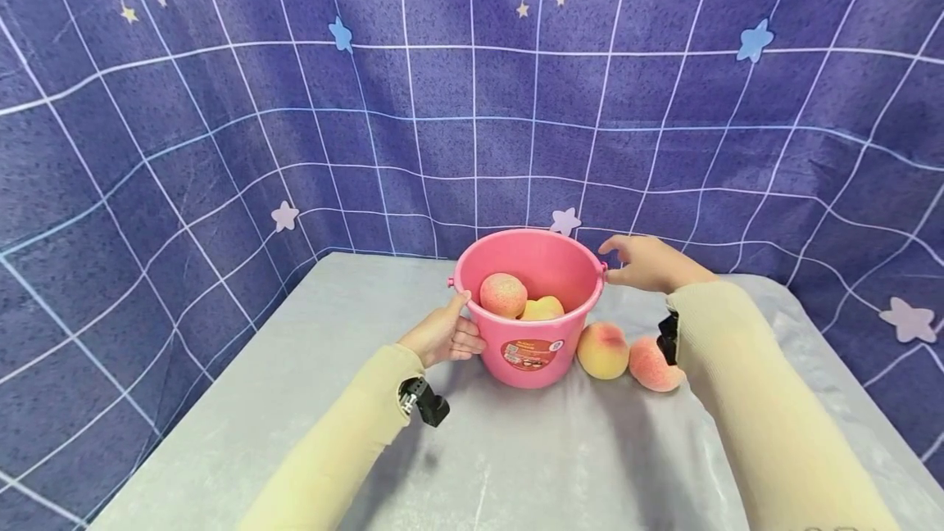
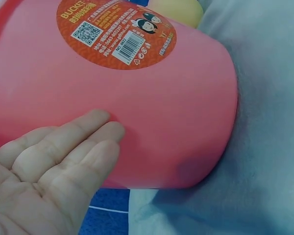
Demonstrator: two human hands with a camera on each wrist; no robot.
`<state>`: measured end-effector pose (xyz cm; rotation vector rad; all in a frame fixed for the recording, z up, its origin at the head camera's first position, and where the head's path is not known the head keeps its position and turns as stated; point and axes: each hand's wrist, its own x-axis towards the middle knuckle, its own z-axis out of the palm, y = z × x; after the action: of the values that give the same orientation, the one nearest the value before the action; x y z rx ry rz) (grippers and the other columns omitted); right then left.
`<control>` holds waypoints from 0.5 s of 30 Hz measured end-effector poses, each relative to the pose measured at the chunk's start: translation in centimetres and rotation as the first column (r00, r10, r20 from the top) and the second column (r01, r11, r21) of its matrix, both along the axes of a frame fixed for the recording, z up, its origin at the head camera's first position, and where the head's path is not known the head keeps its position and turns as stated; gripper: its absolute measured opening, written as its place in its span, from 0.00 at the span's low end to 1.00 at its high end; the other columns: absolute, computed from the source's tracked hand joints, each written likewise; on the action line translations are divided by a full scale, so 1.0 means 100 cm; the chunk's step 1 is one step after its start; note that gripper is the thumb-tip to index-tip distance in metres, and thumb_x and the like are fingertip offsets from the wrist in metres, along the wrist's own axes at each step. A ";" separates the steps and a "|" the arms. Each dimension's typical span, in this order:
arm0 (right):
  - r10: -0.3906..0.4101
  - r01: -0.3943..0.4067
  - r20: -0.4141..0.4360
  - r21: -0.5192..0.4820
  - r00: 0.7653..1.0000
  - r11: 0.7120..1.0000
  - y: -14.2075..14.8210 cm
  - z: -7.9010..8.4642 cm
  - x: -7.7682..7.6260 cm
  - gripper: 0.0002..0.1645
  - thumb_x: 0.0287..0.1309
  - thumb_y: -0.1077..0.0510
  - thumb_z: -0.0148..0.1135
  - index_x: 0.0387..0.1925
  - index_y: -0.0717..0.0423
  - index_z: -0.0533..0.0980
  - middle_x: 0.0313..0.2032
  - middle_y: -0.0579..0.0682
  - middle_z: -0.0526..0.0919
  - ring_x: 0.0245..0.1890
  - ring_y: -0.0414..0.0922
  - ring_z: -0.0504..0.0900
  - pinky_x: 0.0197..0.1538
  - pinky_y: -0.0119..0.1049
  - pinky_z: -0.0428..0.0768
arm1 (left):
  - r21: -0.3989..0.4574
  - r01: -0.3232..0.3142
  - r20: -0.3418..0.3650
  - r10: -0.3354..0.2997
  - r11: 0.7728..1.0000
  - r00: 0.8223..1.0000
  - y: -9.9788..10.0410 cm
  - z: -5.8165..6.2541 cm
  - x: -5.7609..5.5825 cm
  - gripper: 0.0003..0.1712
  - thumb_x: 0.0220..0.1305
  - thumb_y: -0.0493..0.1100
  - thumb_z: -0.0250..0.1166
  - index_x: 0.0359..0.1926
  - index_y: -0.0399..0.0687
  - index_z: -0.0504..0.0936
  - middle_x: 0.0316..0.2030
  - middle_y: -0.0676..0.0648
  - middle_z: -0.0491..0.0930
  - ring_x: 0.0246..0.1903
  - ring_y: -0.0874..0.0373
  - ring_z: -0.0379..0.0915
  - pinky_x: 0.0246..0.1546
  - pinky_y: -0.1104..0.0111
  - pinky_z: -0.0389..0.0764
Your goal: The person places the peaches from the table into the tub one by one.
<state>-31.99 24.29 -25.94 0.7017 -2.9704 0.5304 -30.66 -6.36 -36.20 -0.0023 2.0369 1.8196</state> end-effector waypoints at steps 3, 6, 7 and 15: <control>-0.003 0.003 -0.014 -0.043 1.000 0.999 0.007 -0.003 0.002 0.25 0.53 0.59 0.65 0.50 0.69 0.73 0.38 0.68 0.79 0.41 0.62 0.79 0.44 0.57 0.76 | 0.000 0.006 -0.008 -0.006 1.000 1.000 -0.002 0.000 0.000 0.46 0.70 0.63 0.39 0.51 0.14 0.69 0.44 0.23 0.77 0.48 0.35 0.77 0.56 0.49 0.71; -0.004 0.002 -0.018 -0.087 1.000 0.996 0.011 -0.008 0.005 0.25 0.53 0.60 0.64 0.51 0.69 0.72 0.39 0.69 0.79 0.40 0.62 0.79 0.43 0.56 0.77 | 0.001 0.005 -0.011 -0.005 1.000 1.000 -0.003 0.000 0.000 0.47 0.70 0.63 0.38 0.52 0.14 0.68 0.45 0.22 0.77 0.49 0.34 0.76 0.56 0.49 0.70; -0.001 -0.001 -0.026 -0.097 1.000 0.995 0.012 -0.010 0.007 0.24 0.53 0.60 0.64 0.51 0.69 0.72 0.40 0.69 0.79 0.40 0.61 0.79 0.43 0.56 0.77 | 0.000 0.002 -0.012 -0.002 1.000 1.000 -0.004 -0.001 0.000 0.47 0.70 0.63 0.38 0.51 0.14 0.68 0.45 0.23 0.77 0.49 0.34 0.76 0.56 0.49 0.71; -0.010 -0.018 -0.128 -0.214 0.992 0.977 0.024 -0.043 0.020 0.27 0.55 0.62 0.62 0.55 0.70 0.68 0.45 0.72 0.77 0.44 0.66 0.78 0.45 0.61 0.75 | -0.015 0.003 -0.019 -0.003 1.000 1.000 -0.001 -0.001 0.001 0.47 0.70 0.63 0.38 0.51 0.14 0.69 0.44 0.23 0.77 0.48 0.35 0.77 0.54 0.51 0.73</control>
<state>-29.96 26.67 -30.27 0.6929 -2.7394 0.7614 -30.52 -6.46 -36.30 0.0138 2.0626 1.8089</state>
